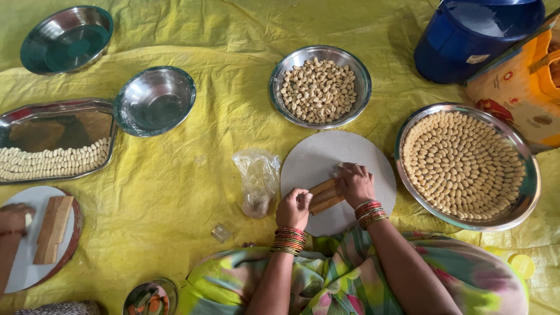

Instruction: The person sits on a yellow tarp and repeatedly takes small dough balls, presses them through a wooden ridged tool to create textured snacks, and places the finished pieces into a metal tray. The process is continuous and repetitive throughout the clip.

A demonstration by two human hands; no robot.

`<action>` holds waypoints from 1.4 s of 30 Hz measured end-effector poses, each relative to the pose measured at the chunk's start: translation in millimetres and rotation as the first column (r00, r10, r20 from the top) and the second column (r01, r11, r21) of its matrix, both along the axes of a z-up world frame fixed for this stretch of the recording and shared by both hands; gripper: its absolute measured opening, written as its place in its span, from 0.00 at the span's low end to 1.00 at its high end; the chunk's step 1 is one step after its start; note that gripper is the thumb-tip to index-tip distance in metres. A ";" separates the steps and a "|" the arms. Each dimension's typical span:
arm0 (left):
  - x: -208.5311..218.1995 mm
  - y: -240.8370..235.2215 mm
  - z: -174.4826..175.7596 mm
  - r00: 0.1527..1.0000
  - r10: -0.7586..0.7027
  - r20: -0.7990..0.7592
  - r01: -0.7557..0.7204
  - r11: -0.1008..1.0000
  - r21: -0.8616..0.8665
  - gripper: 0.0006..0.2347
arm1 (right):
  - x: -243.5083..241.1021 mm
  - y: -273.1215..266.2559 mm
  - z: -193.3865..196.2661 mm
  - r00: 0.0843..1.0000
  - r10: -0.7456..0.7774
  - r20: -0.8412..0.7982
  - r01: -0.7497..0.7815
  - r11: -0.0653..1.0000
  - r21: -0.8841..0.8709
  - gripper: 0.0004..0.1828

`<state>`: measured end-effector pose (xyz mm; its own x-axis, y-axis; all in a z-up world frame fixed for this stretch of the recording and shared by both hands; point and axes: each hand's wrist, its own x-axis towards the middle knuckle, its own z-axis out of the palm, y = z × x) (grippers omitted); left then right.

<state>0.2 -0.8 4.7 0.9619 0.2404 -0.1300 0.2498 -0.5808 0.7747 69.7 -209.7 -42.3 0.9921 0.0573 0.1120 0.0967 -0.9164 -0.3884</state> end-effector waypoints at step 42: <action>-5.4 34.8 -4.1 0.987 -0.068 -0.145 0.054 0.994 -0.100 0.31 | -17.0 -28.1 3.6 0.975 -0.111 -0.190 0.220 0.514 0.829 0.15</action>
